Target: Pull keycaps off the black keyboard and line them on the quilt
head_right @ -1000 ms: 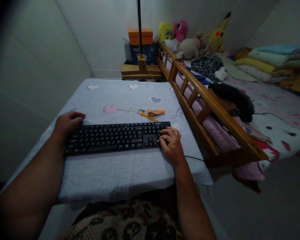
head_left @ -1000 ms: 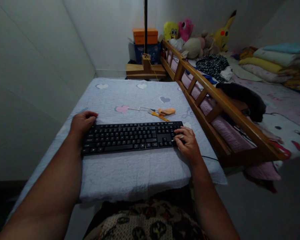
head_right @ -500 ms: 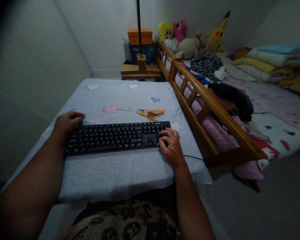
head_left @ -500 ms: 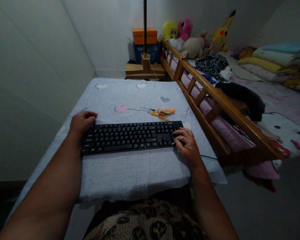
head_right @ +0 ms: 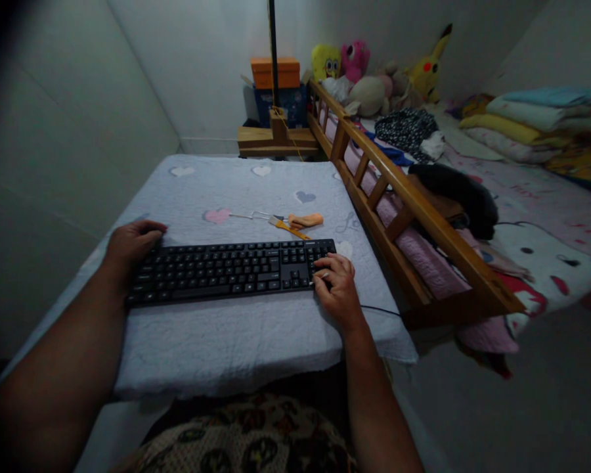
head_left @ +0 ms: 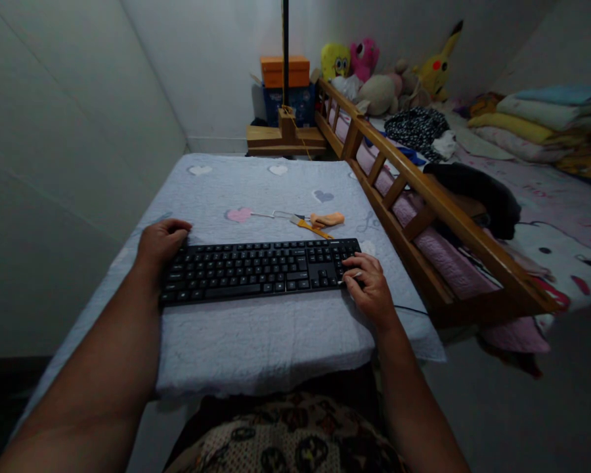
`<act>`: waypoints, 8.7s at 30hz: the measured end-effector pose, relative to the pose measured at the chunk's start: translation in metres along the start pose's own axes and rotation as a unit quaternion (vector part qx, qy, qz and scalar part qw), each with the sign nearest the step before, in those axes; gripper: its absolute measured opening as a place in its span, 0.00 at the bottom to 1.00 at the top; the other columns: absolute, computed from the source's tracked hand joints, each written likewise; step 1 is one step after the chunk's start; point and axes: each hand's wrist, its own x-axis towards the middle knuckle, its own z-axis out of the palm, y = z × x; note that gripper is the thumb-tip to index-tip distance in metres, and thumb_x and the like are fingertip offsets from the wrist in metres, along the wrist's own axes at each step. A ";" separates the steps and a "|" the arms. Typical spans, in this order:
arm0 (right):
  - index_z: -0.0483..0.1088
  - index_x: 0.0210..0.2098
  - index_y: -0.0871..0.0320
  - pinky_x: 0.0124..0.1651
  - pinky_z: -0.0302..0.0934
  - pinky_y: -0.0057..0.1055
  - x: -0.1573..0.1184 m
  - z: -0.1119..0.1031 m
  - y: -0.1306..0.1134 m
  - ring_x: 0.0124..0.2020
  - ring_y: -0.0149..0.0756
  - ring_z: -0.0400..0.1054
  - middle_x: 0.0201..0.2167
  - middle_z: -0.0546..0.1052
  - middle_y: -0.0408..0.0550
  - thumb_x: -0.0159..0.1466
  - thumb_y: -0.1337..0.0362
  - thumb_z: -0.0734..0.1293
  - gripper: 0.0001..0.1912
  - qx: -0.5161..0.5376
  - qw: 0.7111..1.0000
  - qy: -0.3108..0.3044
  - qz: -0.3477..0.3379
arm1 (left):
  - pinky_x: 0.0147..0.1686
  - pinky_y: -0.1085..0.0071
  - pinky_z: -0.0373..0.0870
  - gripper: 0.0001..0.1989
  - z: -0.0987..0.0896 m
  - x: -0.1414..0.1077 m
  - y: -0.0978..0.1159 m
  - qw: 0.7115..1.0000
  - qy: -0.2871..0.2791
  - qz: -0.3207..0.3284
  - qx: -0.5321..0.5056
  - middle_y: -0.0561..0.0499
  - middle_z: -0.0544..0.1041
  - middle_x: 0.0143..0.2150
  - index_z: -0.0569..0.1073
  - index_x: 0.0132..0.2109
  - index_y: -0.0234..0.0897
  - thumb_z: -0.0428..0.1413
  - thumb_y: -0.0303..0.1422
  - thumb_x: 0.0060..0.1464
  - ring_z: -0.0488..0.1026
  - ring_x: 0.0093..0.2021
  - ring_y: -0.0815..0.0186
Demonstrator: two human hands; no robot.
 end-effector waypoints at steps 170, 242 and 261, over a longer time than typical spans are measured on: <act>0.74 0.30 0.54 0.63 0.55 0.54 -0.009 -0.002 0.014 0.57 0.48 0.64 0.43 0.80 0.50 0.65 0.65 0.64 0.08 -0.095 0.987 0.121 0.049 | 0.50 0.60 0.71 0.22 0.002 0.002 -0.006 1.000 0.005 0.021 -0.005 0.49 0.80 0.39 0.80 0.43 0.34 0.54 0.39 0.41 0.72 0.38 0.60; 0.74 0.28 0.54 0.61 0.57 0.55 -0.012 -0.005 0.019 0.54 0.49 0.67 0.40 0.80 0.50 0.63 0.65 0.65 0.08 -0.121 0.974 0.176 0.080 | 0.49 0.60 0.71 0.22 0.001 0.002 -0.003 1.000 0.001 0.013 -0.003 0.48 0.80 0.39 0.80 0.43 0.34 0.54 0.38 0.40 0.72 0.38 0.59; 0.74 0.29 0.54 0.61 0.57 0.56 -0.013 -0.006 0.018 0.54 0.50 0.67 0.40 0.80 0.51 0.63 0.64 0.64 0.08 -0.127 0.973 0.174 0.082 | 0.47 0.62 0.71 0.20 0.001 -0.002 0.000 1.000 0.004 0.005 -0.014 0.49 0.79 0.36 0.80 0.42 0.35 0.54 0.38 0.41 0.72 0.37 0.59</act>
